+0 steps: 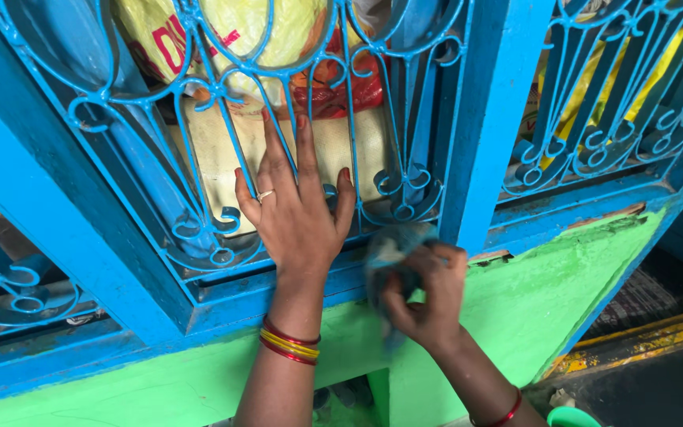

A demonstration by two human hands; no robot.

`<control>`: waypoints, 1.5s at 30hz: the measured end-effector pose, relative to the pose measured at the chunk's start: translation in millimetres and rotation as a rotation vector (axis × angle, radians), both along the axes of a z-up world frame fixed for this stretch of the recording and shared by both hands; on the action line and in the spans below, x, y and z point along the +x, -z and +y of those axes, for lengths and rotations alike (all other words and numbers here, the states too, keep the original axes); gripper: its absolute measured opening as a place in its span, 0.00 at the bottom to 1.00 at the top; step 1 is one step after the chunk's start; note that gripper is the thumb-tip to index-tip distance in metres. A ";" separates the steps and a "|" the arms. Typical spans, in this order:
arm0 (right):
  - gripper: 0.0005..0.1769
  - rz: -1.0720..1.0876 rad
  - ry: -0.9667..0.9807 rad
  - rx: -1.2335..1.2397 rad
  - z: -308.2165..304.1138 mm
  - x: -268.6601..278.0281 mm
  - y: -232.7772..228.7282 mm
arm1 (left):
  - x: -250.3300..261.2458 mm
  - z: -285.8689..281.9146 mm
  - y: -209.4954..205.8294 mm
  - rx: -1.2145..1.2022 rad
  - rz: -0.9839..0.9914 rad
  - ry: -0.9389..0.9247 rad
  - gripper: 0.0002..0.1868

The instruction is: The person wipes a blue metal window grille with a cloth, moving methodically across the ornate bars and scrollwork. The hands remain in frame throughout, cleaning different sections of the grille from top to bottom.

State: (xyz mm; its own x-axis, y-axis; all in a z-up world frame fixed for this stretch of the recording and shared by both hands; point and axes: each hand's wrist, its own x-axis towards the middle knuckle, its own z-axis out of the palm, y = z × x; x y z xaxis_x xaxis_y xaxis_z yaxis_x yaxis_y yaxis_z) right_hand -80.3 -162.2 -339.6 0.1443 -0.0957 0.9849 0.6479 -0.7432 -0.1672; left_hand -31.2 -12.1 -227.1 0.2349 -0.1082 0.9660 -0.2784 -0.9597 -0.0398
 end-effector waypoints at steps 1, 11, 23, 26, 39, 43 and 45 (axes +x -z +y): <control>0.27 0.036 -0.004 -0.067 2.4 4.8 -6.4 | 1.0 0.7 0.6 0.001 -0.007 0.010 0.40; 0.31 0.155 0.125 -0.207 10.6 24.9 10.1 | 2.4 5.2 17.3 0.007 -0.042 0.048 0.38; 0.19 -0.068 0.134 0.151 -52.0 15.7 -4.0 | -0.3 12.7 39.7 0.024 -0.069 0.082 0.36; 0.25 0.009 0.123 0.003 -42.3 19.5 -35.1 | -1.0 13.2 39.1 0.017 -0.077 0.093 0.36; 0.26 0.123 0.145 -0.046 -17.2 26.1 -58.4 | -4.1 14.4 39.6 0.001 -0.067 0.112 0.35; 0.21 -0.039 0.086 0.005 -14.4 33.9 -20.4 | -4.2 15.0 40.3 -0.001 -0.053 0.105 0.35; 0.19 -0.098 0.072 0.001 -15.1 34.5 -11.0 | -4.1 15.4 40.2 0.001 -0.069 0.103 0.34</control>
State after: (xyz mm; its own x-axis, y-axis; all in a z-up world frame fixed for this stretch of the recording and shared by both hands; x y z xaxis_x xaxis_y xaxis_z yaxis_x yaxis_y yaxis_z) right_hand -45.8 -177.3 -328.7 0.0402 -0.1038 0.9938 0.6064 -0.7879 -0.1069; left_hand -35.3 3.3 -267.3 0.1560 -0.1291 0.9793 -0.3722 -0.9260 -0.0628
